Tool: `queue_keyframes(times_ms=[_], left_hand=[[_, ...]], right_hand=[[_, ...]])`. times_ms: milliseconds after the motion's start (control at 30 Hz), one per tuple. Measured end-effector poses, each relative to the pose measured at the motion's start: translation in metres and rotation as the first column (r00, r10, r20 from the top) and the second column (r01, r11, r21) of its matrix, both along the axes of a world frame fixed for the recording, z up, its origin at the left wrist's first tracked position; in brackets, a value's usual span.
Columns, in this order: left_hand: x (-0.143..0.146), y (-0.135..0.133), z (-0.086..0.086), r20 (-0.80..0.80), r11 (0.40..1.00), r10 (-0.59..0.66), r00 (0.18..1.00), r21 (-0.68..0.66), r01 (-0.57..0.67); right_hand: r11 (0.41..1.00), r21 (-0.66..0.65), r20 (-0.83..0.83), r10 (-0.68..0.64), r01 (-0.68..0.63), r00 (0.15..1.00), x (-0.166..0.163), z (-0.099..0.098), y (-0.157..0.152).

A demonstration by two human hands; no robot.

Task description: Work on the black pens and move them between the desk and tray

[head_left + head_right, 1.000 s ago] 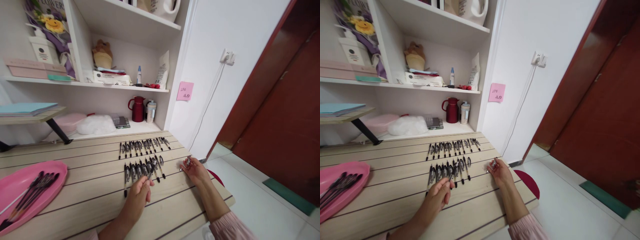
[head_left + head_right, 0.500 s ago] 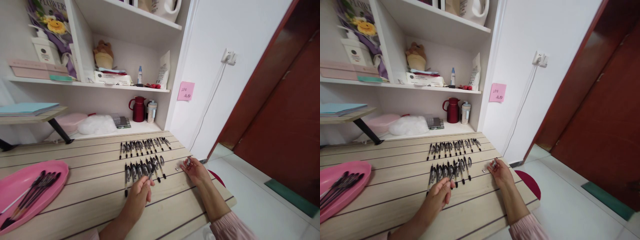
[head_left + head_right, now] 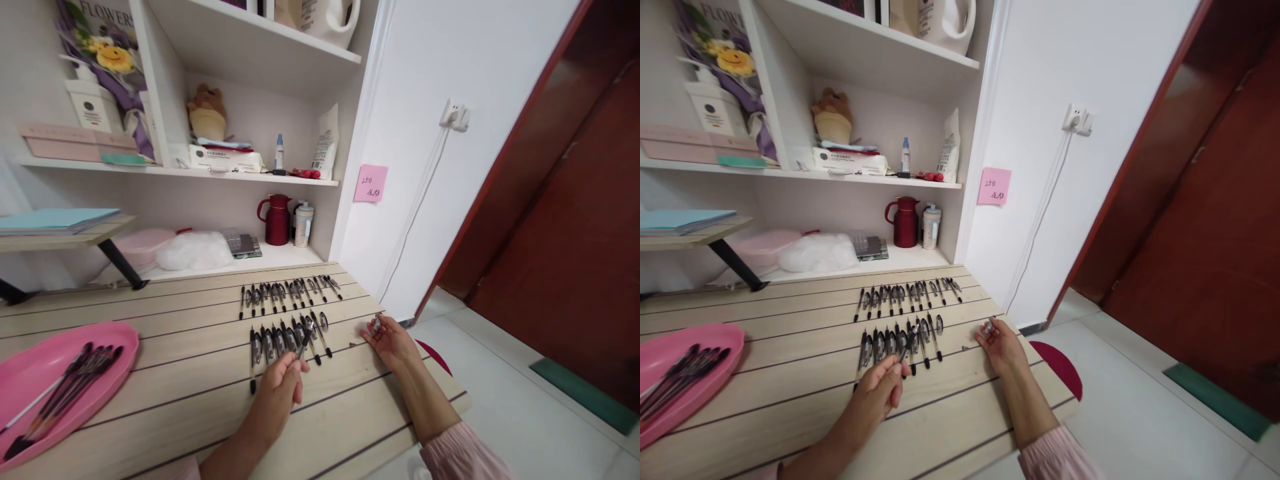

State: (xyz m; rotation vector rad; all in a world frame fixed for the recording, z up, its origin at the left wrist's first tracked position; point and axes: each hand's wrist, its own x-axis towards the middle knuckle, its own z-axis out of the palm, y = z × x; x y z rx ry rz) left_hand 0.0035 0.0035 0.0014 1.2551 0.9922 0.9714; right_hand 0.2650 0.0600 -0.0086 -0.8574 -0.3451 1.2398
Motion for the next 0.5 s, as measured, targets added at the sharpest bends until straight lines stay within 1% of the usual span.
queue_keyframes(times_ms=[133, 233, 300, 367, 433, 500], left_hand=[[0.002, 0.0, -0.001, -0.003, 1.0, 0.023, 1.0, 0.0, -0.023], [0.003, 0.0, 0.0, -0.021, 1.0, 0.013, 1.0, -0.008, -0.013], [0.004, -0.001, 0.001, -0.026, 1.0, -0.007, 1.0, -0.006, 0.007], [0.005, -0.001, 0.001, -0.026, 1.0, -0.026, 0.999, 0.005, 0.026], [0.005, -0.002, 0.0, -0.033, 0.999, -0.041, 0.999, 0.019, 0.042], [0.005, -0.003, 0.0, -0.047, 0.998, -0.055, 0.997, 0.027, 0.057]], right_hand=[[1.0, 0.007, 0.017, 0.015, -0.015, 1.0, -0.001, 0.001, -0.001], [0.998, 0.062, 0.085, -0.011, 0.005, 0.996, -0.009, 0.008, -0.008], [0.991, 0.131, 0.154, -0.025, 0.005, 0.988, -0.021, 0.016, -0.014], [0.981, 0.189, 0.201, -0.001, -0.038, 0.98, -0.036, 0.027, -0.021], [0.974, 0.216, 0.219, 0.023, -0.071, 0.976, -0.053, 0.038, -0.026], [0.971, 0.23, 0.229, 0.014, -0.068, 0.973, -0.069, 0.047, -0.028]])
